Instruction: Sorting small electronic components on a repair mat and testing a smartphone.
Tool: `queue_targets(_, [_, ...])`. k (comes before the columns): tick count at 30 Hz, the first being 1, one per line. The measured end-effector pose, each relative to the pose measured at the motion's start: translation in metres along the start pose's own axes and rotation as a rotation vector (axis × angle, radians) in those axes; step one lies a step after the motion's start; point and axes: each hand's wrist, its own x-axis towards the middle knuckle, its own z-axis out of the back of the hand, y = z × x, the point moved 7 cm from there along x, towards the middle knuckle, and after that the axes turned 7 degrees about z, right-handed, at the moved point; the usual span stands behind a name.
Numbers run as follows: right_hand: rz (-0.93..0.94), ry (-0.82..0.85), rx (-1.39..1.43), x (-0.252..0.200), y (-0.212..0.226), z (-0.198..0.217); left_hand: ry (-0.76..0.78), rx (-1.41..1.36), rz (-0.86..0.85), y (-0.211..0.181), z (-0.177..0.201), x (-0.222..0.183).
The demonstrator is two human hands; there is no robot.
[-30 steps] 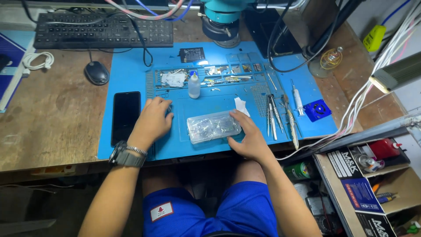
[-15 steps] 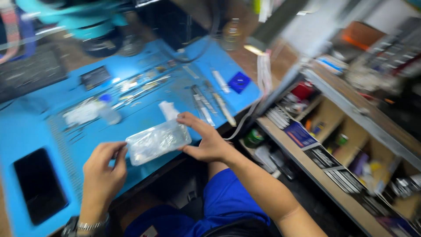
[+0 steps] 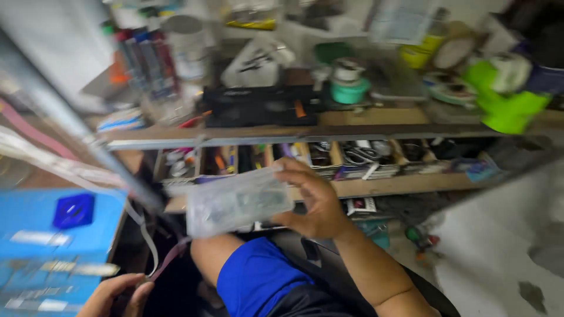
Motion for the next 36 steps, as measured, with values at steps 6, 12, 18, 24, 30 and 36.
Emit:
queue_targets(6, [0.187,-0.401,-0.25,-0.022,0.065,0.135,0.135,-0.108,-0.427,-0.209,-0.053,0.019])
queue_targets(12, [0.205,-0.719,-0.692,-0.056,0.08,0.205,0.281,-0.122,-0.7,-0.283,-0.115,0.029])
queue_targets(18, [0.325,-0.751,-1.007,-0.012,0.066,0.227,0.38,-0.088,-0.698,-0.284,-0.151,0.029])
queue_targets(24, [0.203,-0.629,-1.29,0.029,0.002,0.223,0.312,-0.085,-0.691,-0.276,-0.129,0.033])
queue_targets(30, [0.087,-0.541,-1.34,0.032,-0.012,0.223,0.25,-0.048,-0.565,-0.248,-0.096,0.035])
queue_targets(36, [0.352,-0.444,-1.057,0.034,0.068,0.121,0.136,-0.036,-0.529,-0.24,-0.059,0.023])
